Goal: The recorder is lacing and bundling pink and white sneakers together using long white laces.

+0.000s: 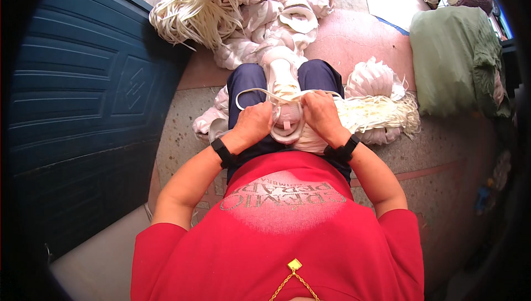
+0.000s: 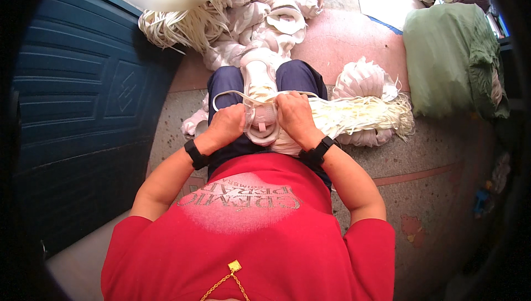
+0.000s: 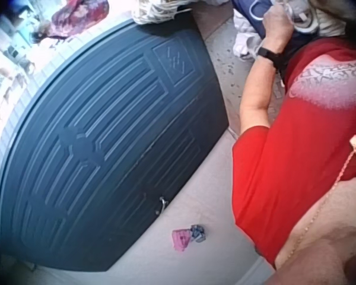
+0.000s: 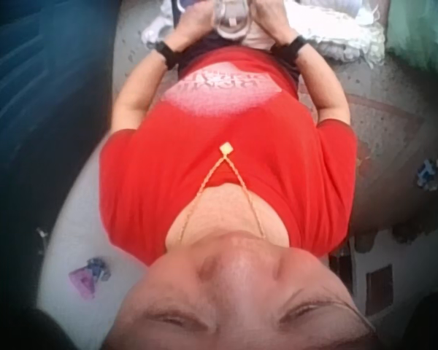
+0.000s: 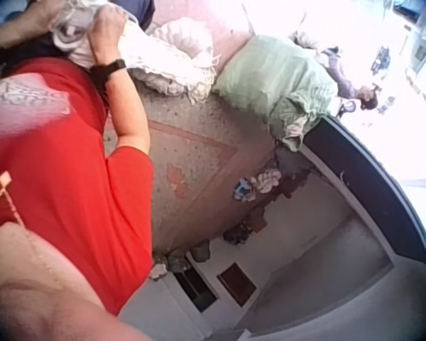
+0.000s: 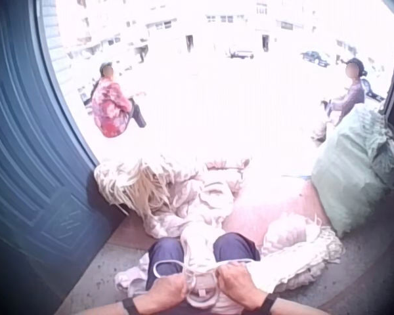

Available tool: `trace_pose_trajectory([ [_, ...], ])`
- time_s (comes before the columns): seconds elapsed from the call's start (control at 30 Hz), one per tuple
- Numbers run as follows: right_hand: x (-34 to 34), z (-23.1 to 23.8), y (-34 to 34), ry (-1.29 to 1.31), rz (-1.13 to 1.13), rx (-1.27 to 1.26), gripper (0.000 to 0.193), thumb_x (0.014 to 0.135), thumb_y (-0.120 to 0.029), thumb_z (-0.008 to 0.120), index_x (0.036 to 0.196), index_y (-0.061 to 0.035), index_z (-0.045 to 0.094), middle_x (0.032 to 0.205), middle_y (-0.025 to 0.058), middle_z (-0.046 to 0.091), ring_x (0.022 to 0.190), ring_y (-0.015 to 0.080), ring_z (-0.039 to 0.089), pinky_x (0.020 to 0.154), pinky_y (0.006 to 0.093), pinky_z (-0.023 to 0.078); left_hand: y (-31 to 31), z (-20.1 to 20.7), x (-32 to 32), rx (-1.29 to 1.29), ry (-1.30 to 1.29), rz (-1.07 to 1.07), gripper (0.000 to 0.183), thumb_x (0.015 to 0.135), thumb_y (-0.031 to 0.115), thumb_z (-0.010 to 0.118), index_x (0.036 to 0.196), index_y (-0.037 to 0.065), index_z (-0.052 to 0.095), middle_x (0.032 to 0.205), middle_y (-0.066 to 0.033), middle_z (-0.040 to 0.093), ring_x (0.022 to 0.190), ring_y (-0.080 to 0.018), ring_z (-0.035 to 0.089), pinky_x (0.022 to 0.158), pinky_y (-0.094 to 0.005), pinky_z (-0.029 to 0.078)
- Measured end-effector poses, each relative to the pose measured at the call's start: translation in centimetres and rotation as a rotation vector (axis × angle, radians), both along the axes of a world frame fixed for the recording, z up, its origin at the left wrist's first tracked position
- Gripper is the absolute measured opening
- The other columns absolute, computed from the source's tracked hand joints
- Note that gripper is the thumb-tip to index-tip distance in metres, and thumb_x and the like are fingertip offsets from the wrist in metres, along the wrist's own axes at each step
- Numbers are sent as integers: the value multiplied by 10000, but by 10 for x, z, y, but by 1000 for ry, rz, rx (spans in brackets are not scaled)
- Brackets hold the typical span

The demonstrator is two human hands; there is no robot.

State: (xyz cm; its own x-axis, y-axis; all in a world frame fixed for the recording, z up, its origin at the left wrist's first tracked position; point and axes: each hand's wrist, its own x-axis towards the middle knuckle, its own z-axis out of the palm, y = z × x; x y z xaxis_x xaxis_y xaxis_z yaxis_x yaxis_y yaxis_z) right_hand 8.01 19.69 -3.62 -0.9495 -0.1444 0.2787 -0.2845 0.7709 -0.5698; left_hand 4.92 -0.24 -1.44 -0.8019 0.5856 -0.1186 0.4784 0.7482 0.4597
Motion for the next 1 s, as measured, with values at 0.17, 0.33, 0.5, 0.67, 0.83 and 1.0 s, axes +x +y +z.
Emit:
trace_pose_trajectory([
  [0.17, 0, 3, 0, 2, -2, -37, 56, 670, -11, 512, 717, -41, 515, 693, 127, 551, 747, 292, 526, 678, 390, 388, 7, 0, 12, -67, 139, -53, 88, 755, 97, 481, 748, 9, 473, 664, -170, 559, 569, -333, 575, 493, -419, 470],
  [0.33, 1, 1, 2, 1, 18, -37, 78, 655, -3, 524, 725, -36, 511, 703, 137, 542, 745, 307, 520, 677, 400, 400, 11, -8, 2, 19, 87, 35, 98, 751, 84, 485, 683, 14, 489, 609, -166, 557, 552, -279, 590, 469, -379, 464],
  [0.5, 3, -8, 4, 31, 7, -32, 22, 696, -52, 503, 708, -55, 522, 675, 126, 531, 720, 288, 510, 658, 389, 375, 5, -24, -2, 201, -323, 172, 148, 762, 99, 469, 654, 0, 493, 635, -171, 549, 551, -321, 553, 473, -416, 444],
  [0.67, 4, 7, 0, 32, 60, 163, 42, 700, -95, 509, 726, -65, 521, 700, 111, 524, 744, 266, 494, 661, 379, 376, 6, -10, 16, 36, 69, 90, 90, 768, 103, 431, 731, 54, 496, 698, -150, 560, 626, -337, 569, 512, -437, 459],
  [0.83, 6, 22, -3, 3, 108, 244, 118, 694, -140, 558, 762, -55, 511, 686, 96, 531, 712, 255, 502, 628, 366, 374, 2, 10, 24, -85, 108, 138, 248, 812, 279, 516, 741, 41, 528, 676, -147, 574, 601, -325, 590, 511, -410, 482],
  [1.0, 1, 23, -3, 12, 223, 329, 81, 662, -91, 504, 732, -53, 520, 687, 93, 540, 723, 247, 510, 623, 355, 383, 1, 4, 23, -42, 71, 156, 228, 797, 254, 503, 729, 41, 550, 683, -156, 584, 620, -330, 594, 524, -427, 481],
])
